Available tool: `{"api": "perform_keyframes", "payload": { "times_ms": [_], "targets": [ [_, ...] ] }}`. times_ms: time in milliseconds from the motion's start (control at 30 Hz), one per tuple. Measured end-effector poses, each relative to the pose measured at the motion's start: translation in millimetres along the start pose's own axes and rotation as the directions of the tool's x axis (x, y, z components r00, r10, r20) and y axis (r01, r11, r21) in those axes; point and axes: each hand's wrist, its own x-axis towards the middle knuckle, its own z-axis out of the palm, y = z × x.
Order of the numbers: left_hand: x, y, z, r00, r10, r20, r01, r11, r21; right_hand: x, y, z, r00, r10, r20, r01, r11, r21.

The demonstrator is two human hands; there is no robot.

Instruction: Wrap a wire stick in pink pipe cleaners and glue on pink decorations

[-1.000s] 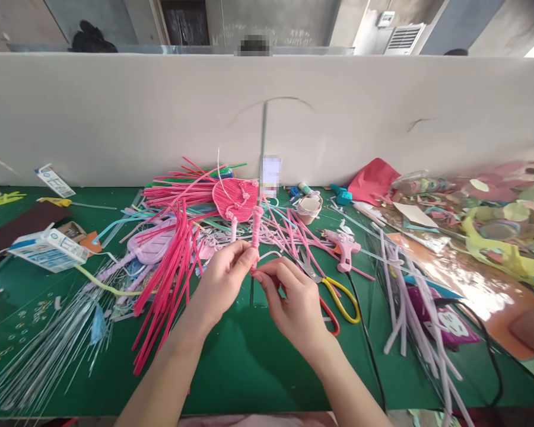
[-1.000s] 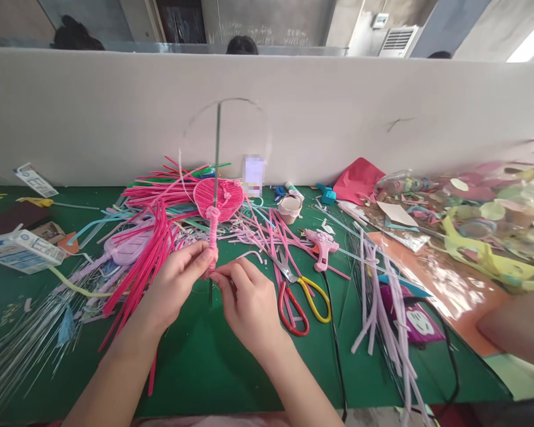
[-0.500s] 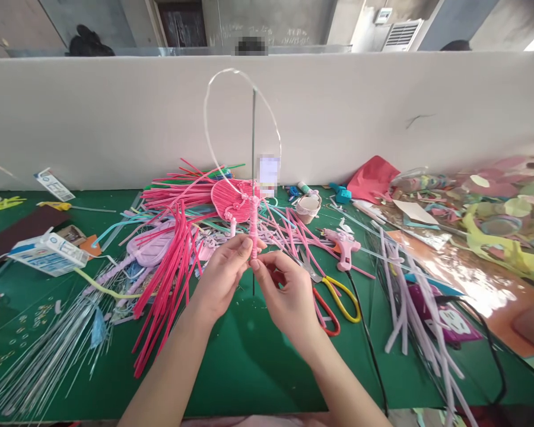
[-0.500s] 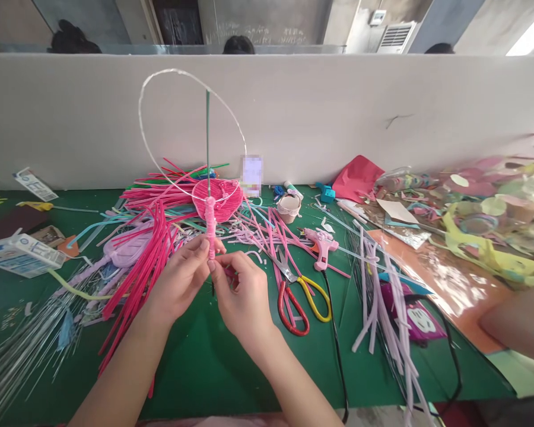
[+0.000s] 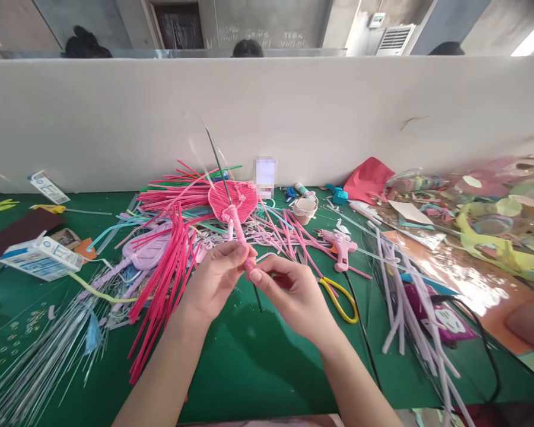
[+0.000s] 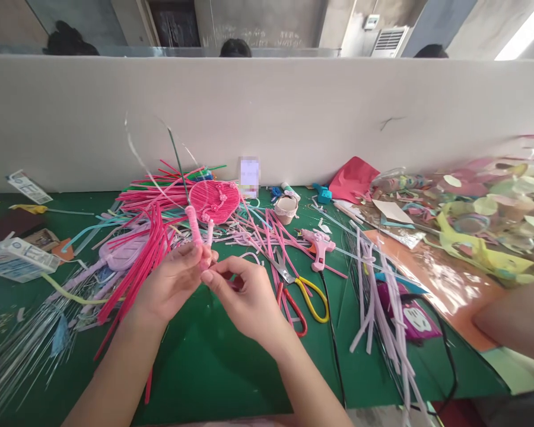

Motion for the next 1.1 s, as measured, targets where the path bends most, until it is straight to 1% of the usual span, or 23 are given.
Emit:
{"api": "perform_keyframes", "payload": {
  "times_ms": [67,100,133,167,233,267,300,333,400,467,500,533,567,600,667,733,800,833,867,900,967,1033,1100],
  "targets": [
    [1,-1,-1.0,0.989,-0.090,0.119,0.103,0.988,-0.113,-1,-2,0,0.990,0.089,0.106,-0.111,0.970,0.215],
    [2,-2,-1.2,0.982,-0.106,0.157,0.127,0.983,-0.134,-2,-1,1,0.984,0.110,0.142,-0.147,0.949,0.279],
    [2,-3,-1.3,0.980,-0.106,0.171,0.129,0.983,-0.132,-2,0,2,0.981,0.122,0.153,-0.165,0.938,0.307],
    [2,-4,-1.2,0.982,-0.092,0.162,0.111,0.988,-0.107,-2,1,4,0.983,0.128,0.134,-0.163,0.941,0.298],
    [2,-5,-0.8,0.998,-0.015,0.067,0.013,0.999,0.036,-2,5,6,0.994,0.107,0.020,-0.109,0.979,0.173],
    [1,-5,-0.4,0.999,0.052,-0.003,-0.051,0.987,0.154,-2,7,8,0.996,0.069,-0.059,-0.065,0.996,0.061],
    [0,-5,0.0,0.989,0.131,-0.068,-0.106,0.950,0.293,-1,9,9,0.991,0.014,-0.129,-0.023,0.997,-0.070],
    [-1,-5,0.6,0.971,0.212,-0.112,-0.144,0.888,0.437,-1,12,11,0.981,-0.055,-0.184,0.016,0.979,-0.204],
    [-4,-4,1.8,0.930,0.343,-0.134,-0.169,0.720,0.673,0,17,14,0.952,-0.195,-0.234,0.079,0.899,-0.431],
    [-7,-4,2.6,0.901,0.420,-0.109,-0.173,0.579,0.796,-1,21,15,0.933,-0.283,-0.224,0.114,0.820,-0.561],
    [-7,-3,2.5,0.895,0.435,-0.102,-0.174,0.549,0.818,-1,22,15,0.932,-0.295,-0.210,0.122,0.803,-0.584],
    [-8,-2,1.9,0.895,0.433,-0.105,-0.173,0.555,0.813,-1,22,15,0.937,-0.288,-0.198,0.126,0.806,-0.578],
    [-8,-1,0.7,0.905,0.408,-0.121,-0.165,0.598,0.784,-1,21,14,0.947,-0.264,-0.184,0.124,0.827,-0.548],
    [-8,0,-0.9,0.923,0.359,-0.137,-0.152,0.669,0.728,-1,19,13,0.959,-0.230,-0.168,0.119,0.859,-0.497],
    [-6,3,-5.3,0.967,0.214,-0.136,-0.110,0.835,0.539,-2,13,11,0.983,-0.138,-0.121,0.088,0.931,-0.353],
    [-5,5,-9.5,0.995,0.076,-0.061,-0.055,0.952,0.300,-3,7,9,0.998,-0.043,-0.053,0.034,0.986,-0.162],
    [-3,4,-11.7,0.998,-0.023,0.051,0.017,0.994,0.107,-4,4,9,0.999,0.032,0.017,-0.033,0.999,0.033],
    [-2,2,-11.7,0.994,-0.056,0.091,0.051,0.997,0.055,-5,4,9,0.998,0.057,0.036,-0.060,0.993,0.099],
    [-1,0,-11.1,0.992,-0.071,0.106,0.066,0.997,0.042,-5,5,9,0.997,0.070,0.029,-0.073,0.989,0.125],
    [0,-2,-9.9,0.994,-0.057,0.089,0.051,0.996,0.070,-4,7,9,0.998,0.070,-0.005,-0.069,0.992,0.101],
    [1,-7,-7.1,0.998,0.055,-0.011,-0.051,0.972,0.228,-3,13,9,0.991,-0.005,-0.133,-0.005,0.997,-0.081],
    [1,-11,-5.0,0.972,0.211,-0.106,-0.146,0.889,0.435,-1,19,9,0.960,-0.167,-0.225,0.086,0.940,-0.331],
    [1,-11,-4.6,0.946,0.292,-0.145,-0.169,0.819,0.548,0,23,10,0.930,-0.295,-0.221,0.156,0.859,-0.488]
  ]
}}
